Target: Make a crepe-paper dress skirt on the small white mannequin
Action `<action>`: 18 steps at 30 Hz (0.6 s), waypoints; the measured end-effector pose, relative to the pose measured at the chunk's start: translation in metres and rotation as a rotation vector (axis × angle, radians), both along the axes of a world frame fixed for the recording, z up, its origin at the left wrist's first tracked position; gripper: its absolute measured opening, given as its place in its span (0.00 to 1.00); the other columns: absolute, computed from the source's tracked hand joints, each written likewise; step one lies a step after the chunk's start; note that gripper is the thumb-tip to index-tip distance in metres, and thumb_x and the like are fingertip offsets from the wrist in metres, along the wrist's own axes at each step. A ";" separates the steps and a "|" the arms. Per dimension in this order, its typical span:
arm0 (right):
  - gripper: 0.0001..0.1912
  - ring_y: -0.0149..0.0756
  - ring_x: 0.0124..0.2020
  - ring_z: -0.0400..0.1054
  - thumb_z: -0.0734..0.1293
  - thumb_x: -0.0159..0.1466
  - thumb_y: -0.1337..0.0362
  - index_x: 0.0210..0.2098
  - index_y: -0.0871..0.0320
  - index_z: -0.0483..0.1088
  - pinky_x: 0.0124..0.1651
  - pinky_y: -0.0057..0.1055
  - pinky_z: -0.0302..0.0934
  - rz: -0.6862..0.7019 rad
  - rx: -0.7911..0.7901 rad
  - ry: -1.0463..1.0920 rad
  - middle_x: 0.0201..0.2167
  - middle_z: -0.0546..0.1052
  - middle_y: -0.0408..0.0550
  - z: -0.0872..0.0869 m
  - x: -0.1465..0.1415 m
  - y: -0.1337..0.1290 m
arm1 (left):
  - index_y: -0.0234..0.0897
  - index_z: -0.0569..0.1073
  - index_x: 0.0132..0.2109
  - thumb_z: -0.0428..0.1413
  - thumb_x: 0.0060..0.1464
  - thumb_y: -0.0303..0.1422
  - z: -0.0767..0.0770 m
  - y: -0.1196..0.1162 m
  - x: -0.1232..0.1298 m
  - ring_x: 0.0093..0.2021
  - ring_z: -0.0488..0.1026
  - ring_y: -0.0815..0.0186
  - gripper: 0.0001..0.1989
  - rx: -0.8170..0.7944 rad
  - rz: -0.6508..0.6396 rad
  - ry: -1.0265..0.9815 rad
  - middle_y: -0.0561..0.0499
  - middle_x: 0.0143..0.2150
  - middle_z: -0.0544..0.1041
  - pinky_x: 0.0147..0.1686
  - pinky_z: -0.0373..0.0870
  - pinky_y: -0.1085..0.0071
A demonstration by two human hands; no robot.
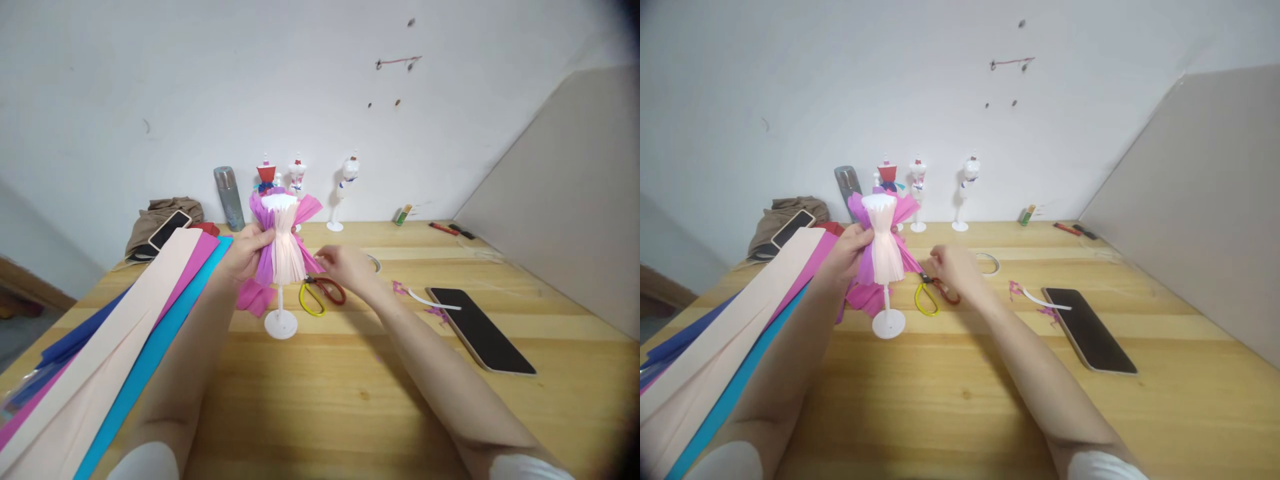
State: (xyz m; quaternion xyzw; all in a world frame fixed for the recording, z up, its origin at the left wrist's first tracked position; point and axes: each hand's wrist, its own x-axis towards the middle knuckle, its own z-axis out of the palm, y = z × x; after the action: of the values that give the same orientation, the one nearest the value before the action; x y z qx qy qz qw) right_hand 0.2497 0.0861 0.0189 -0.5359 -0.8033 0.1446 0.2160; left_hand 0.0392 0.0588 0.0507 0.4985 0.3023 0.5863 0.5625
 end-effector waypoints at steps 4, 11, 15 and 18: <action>0.18 0.38 0.39 0.77 0.62 0.65 0.58 0.46 0.60 0.78 0.43 0.36 0.69 0.108 -0.029 0.731 0.41 0.83 0.54 0.008 0.000 -0.004 | 0.33 0.79 0.38 0.70 0.41 0.40 -0.008 0.004 0.008 0.40 0.81 0.56 0.19 -0.011 0.009 0.026 0.45 0.34 0.82 0.43 0.76 0.63; 0.15 0.40 0.52 0.74 0.64 0.64 0.59 0.43 0.57 0.81 0.53 0.38 0.68 0.208 0.172 0.880 0.49 0.81 0.53 0.005 -0.017 -0.024 | 0.35 0.79 0.42 0.67 0.47 0.40 -0.017 0.006 0.022 0.42 0.80 0.58 0.17 -0.024 0.021 0.071 0.47 0.37 0.83 0.44 0.74 0.64; 0.14 0.41 0.49 0.75 0.66 0.63 0.60 0.41 0.57 0.82 0.50 0.38 0.69 0.132 0.274 0.845 0.47 0.81 0.54 -0.002 -0.019 -0.022 | 0.34 0.78 0.41 0.67 0.47 0.41 -0.026 0.011 0.026 0.39 0.79 0.61 0.18 0.003 -0.002 0.112 0.48 0.36 0.82 0.42 0.73 0.66; 0.12 0.41 0.47 0.75 0.67 0.63 0.59 0.40 0.53 0.82 0.51 0.41 0.69 0.113 0.358 0.804 0.44 0.81 0.50 -0.008 -0.019 -0.017 | 0.34 0.77 0.38 0.68 0.46 0.43 -0.032 0.015 0.029 0.36 0.77 0.62 0.18 -0.001 0.005 0.146 0.49 0.33 0.80 0.40 0.72 0.67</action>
State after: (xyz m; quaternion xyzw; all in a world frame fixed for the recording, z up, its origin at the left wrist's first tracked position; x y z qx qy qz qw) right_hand 0.2311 0.0688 0.0107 -0.3463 -0.6960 0.2117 0.5924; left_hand 0.0686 0.0735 0.0188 0.5388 0.3441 0.5497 0.5378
